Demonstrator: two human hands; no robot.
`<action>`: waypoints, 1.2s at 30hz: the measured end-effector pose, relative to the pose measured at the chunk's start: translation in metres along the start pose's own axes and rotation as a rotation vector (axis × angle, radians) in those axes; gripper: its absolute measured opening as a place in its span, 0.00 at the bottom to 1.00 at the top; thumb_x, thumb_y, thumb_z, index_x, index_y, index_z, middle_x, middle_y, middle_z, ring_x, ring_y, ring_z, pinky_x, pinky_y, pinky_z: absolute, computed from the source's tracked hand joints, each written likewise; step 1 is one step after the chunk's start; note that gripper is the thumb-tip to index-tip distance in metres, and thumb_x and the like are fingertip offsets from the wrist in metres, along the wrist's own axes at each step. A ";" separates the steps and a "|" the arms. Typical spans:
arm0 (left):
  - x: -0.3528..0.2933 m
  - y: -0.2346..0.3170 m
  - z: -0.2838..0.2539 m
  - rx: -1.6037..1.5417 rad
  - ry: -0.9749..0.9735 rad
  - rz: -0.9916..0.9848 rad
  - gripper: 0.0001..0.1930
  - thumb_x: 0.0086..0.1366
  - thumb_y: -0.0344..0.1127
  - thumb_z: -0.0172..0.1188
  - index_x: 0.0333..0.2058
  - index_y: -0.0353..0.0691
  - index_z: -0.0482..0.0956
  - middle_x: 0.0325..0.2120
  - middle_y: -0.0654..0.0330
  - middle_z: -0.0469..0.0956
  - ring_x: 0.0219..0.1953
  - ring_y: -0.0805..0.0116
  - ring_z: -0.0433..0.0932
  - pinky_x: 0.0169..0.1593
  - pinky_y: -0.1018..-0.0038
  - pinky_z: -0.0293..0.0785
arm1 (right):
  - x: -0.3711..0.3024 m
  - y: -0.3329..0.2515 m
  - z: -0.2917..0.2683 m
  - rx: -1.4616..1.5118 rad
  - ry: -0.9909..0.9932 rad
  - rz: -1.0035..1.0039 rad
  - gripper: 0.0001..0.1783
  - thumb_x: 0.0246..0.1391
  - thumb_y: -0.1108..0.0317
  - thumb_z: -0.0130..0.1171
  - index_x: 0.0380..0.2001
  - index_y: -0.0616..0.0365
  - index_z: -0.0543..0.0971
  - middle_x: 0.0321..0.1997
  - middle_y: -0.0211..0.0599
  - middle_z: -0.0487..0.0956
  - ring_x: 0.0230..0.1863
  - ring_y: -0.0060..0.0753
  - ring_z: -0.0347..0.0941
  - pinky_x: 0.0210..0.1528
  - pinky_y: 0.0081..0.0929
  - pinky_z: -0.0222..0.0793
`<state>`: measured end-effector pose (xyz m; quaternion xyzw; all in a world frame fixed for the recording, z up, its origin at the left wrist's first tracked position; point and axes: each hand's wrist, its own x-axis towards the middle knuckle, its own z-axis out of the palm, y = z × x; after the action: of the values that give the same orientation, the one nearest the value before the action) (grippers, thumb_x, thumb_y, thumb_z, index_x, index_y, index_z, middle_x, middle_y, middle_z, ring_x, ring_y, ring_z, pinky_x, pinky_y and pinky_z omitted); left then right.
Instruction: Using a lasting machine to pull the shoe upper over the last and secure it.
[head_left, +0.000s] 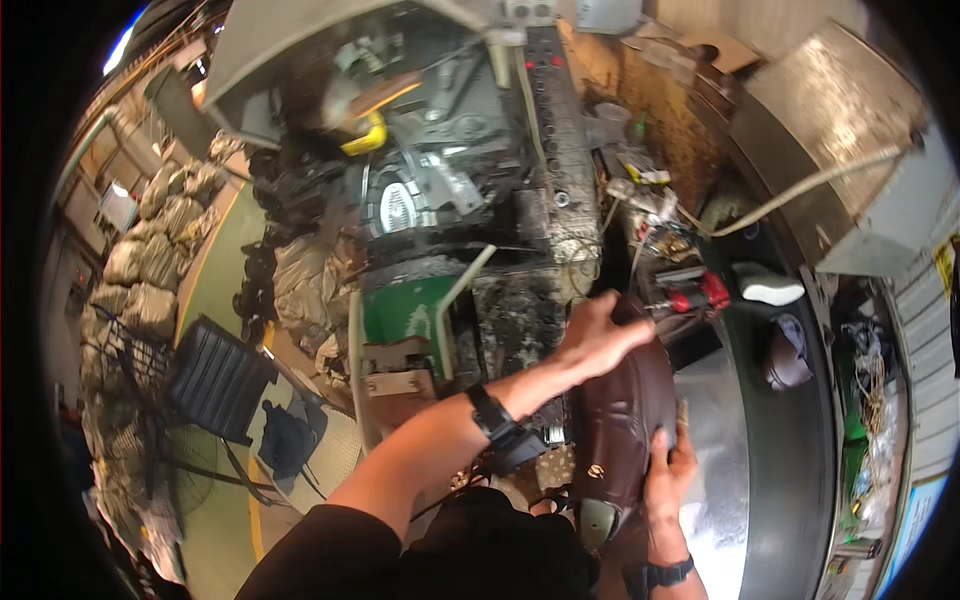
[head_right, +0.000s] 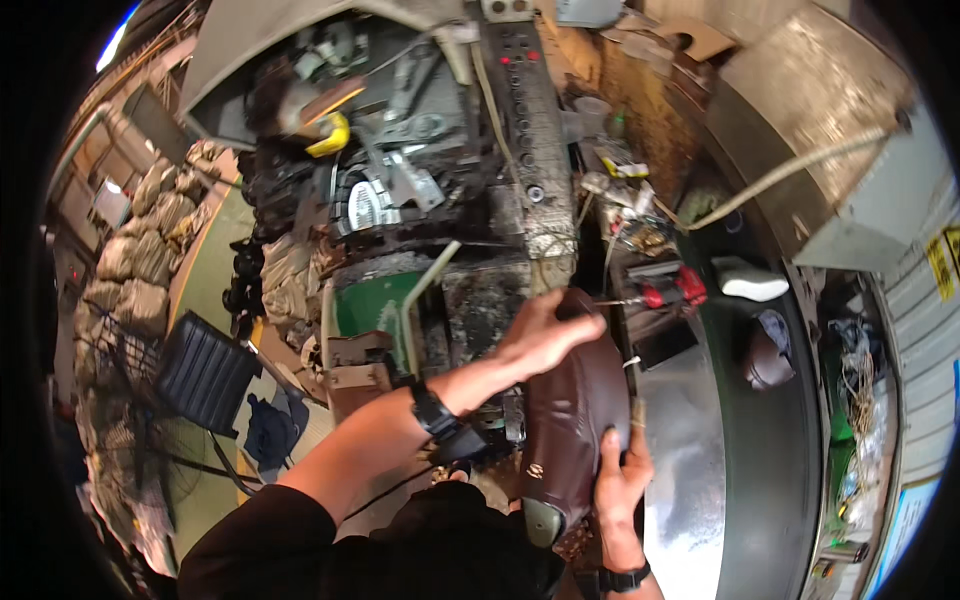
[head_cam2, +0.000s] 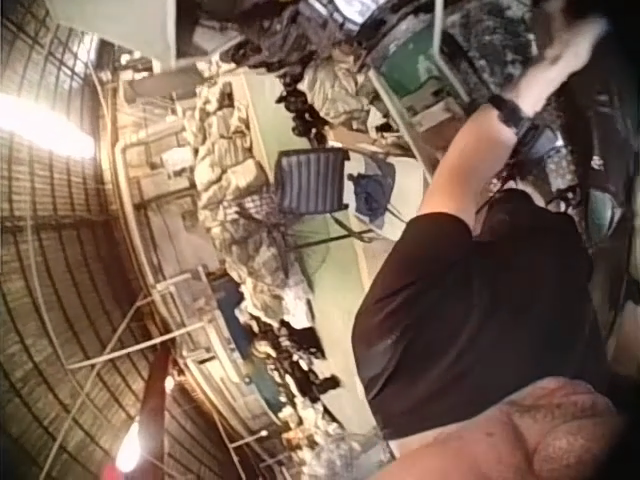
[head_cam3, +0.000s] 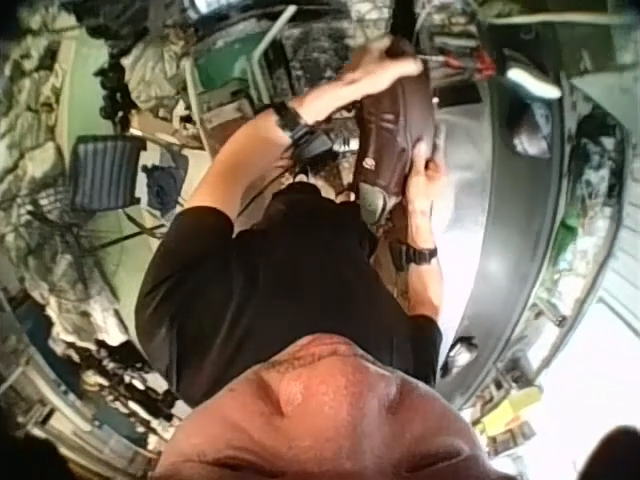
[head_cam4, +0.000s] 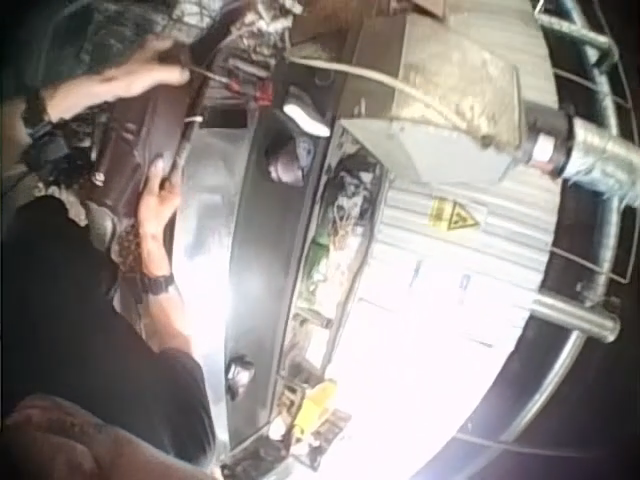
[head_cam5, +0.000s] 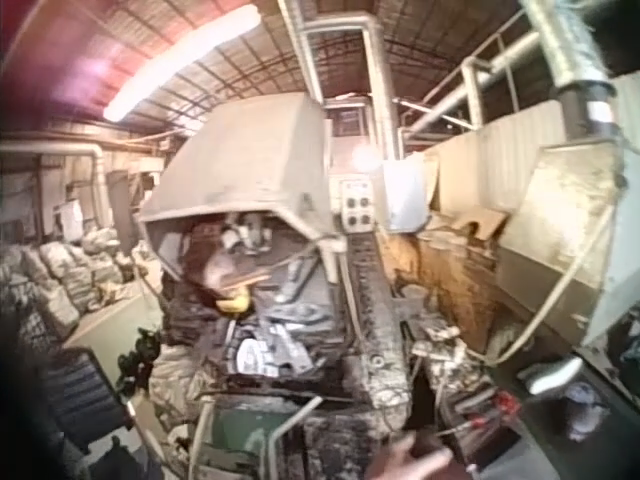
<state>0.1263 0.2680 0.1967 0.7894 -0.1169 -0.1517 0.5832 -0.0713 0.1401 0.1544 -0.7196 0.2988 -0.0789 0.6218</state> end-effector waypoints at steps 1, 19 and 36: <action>-0.001 -0.003 -0.032 -0.019 0.095 0.019 0.24 0.62 0.48 0.64 0.46 0.31 0.80 0.42 0.52 0.84 0.45 0.62 0.80 0.51 0.68 0.74 | 0.009 0.004 0.031 0.217 -0.053 -0.287 0.26 0.69 0.68 0.56 0.64 0.75 0.68 0.55 0.41 0.80 0.53 0.25 0.73 0.59 0.22 0.67; -0.092 -0.100 -0.314 -1.214 0.377 -0.252 0.23 0.75 0.53 0.50 0.52 0.40 0.78 0.45 0.56 0.84 0.45 0.60 0.83 0.52 0.63 0.78 | 0.057 -0.112 0.360 0.584 -0.537 0.078 0.19 0.67 0.73 0.58 0.59 0.64 0.75 0.46 0.37 0.84 0.40 0.24 0.81 0.43 0.23 0.80; -0.016 -0.143 -0.338 -1.319 0.544 -0.321 0.16 0.70 0.38 0.59 0.45 0.28 0.82 0.42 0.52 0.83 0.41 0.64 0.82 0.48 0.69 0.78 | 0.102 -0.088 0.429 0.758 -0.453 0.138 0.25 0.66 0.74 0.59 0.64 0.59 0.68 0.50 0.46 0.82 0.44 0.34 0.83 0.45 0.31 0.84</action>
<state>0.2395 0.6145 0.1544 0.2912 0.2649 -0.0729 0.9163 0.2479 0.4540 0.1188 -0.4183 0.1523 0.0185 0.8953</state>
